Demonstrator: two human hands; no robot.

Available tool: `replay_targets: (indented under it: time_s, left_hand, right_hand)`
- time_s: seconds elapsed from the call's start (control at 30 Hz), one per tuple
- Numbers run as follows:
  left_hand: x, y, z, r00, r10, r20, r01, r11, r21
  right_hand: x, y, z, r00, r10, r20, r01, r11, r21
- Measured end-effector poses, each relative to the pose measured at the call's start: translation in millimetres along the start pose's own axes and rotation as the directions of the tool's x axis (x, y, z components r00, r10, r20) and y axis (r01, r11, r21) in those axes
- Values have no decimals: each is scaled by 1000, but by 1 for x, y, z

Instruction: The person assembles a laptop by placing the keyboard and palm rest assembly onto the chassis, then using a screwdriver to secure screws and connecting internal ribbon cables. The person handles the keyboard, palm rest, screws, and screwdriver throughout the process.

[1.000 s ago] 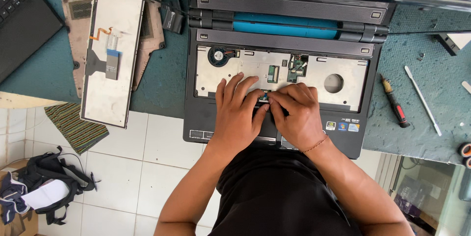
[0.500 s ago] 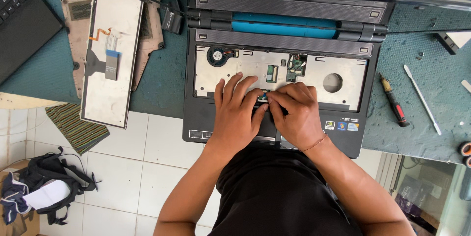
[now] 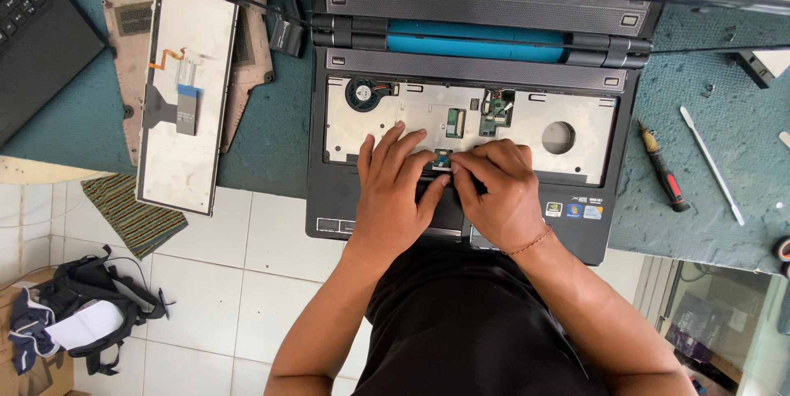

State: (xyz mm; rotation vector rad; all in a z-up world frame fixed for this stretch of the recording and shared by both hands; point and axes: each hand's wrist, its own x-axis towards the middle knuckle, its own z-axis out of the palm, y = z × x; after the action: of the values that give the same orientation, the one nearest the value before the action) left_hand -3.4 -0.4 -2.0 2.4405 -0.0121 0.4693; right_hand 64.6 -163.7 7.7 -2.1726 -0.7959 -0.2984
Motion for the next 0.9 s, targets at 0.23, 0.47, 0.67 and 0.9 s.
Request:
replay_targets:
  time_s: [0.23,0.47,0.67,0.9]
  left_hand:
    - [-2,2,2,999,36,-32,-35,998,43]
    - [0,12,2,998,3,-60,1,998,65]
    - [0,22,9,992,-74,-98,83,992,97]
    - [6,19,25,979,-20,-201,66,972,226]
  right_hand:
    - [1,-5,-2,1000,-24,11,24,1000,-18]
    - [6,-9,-17,998,65,-11,-62,980,189]
    - [0,1,-30,965,256,49,-236,780,579]
    - [-16,-2,-37,958,272,93,-278,788,549]
